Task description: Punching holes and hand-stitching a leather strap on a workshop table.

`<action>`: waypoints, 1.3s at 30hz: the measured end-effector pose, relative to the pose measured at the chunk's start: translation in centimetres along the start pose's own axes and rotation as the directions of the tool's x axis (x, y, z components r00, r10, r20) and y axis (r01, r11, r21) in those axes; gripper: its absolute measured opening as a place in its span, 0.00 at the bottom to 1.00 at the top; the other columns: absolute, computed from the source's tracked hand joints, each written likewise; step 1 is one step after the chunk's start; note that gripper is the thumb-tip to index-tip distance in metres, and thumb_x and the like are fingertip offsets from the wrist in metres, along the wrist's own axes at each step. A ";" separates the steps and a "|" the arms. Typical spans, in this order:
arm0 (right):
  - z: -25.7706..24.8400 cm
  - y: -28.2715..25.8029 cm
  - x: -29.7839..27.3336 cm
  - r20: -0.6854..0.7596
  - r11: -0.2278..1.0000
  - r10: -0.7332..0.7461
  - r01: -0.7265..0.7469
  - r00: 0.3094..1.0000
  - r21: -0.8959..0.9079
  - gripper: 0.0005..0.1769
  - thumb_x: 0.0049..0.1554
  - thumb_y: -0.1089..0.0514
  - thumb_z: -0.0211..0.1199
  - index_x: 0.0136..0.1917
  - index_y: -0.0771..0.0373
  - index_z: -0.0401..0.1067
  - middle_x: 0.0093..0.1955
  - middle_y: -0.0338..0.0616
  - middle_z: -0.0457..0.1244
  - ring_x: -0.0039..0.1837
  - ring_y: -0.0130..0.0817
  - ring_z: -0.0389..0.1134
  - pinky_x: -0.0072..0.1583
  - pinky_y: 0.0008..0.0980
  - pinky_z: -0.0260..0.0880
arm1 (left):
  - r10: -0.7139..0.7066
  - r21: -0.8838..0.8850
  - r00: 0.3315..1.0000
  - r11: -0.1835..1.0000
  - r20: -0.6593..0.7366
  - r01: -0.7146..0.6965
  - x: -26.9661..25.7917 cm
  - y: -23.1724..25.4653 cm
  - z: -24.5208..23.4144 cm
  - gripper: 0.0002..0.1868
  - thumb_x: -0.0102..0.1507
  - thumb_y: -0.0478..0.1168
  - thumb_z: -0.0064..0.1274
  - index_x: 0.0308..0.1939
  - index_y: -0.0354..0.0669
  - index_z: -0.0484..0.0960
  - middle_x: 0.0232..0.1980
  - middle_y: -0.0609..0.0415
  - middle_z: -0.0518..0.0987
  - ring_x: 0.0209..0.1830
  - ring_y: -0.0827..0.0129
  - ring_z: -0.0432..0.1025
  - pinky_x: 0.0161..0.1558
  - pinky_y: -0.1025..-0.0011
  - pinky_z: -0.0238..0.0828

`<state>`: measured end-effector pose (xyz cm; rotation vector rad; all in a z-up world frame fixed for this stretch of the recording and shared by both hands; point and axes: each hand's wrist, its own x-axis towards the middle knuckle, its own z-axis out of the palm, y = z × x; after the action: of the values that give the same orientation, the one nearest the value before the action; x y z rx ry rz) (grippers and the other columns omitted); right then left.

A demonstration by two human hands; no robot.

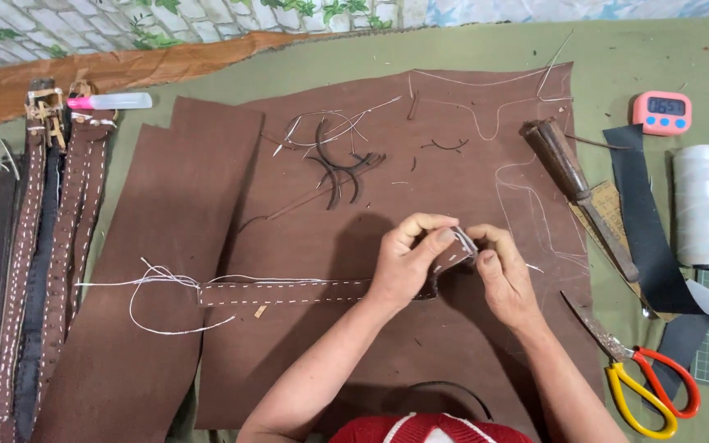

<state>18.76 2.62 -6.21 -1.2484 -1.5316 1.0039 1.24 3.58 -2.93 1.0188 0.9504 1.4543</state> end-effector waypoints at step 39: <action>0.0 -6.0 -3.2 -0.125 0.896 0.256 -0.187 0.959 0.403 0.07 0.53 0.74 0.67 0.46 0.75 0.74 0.20 0.50 0.58 0.23 0.28 0.57 0.26 0.27 0.61 | -0.096 0.063 0.993 0.994 0.063 0.092 -4.7 -0.4 -0.5 0.14 0.63 0.38 0.65 0.52 0.44 0.84 0.39 0.55 0.86 0.37 0.82 0.71 0.48 0.76 0.73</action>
<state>17.52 -1.55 -0.95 -1.2042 -1.0052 1.2405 1.13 -1.05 -3.89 1.0459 0.9862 1.3139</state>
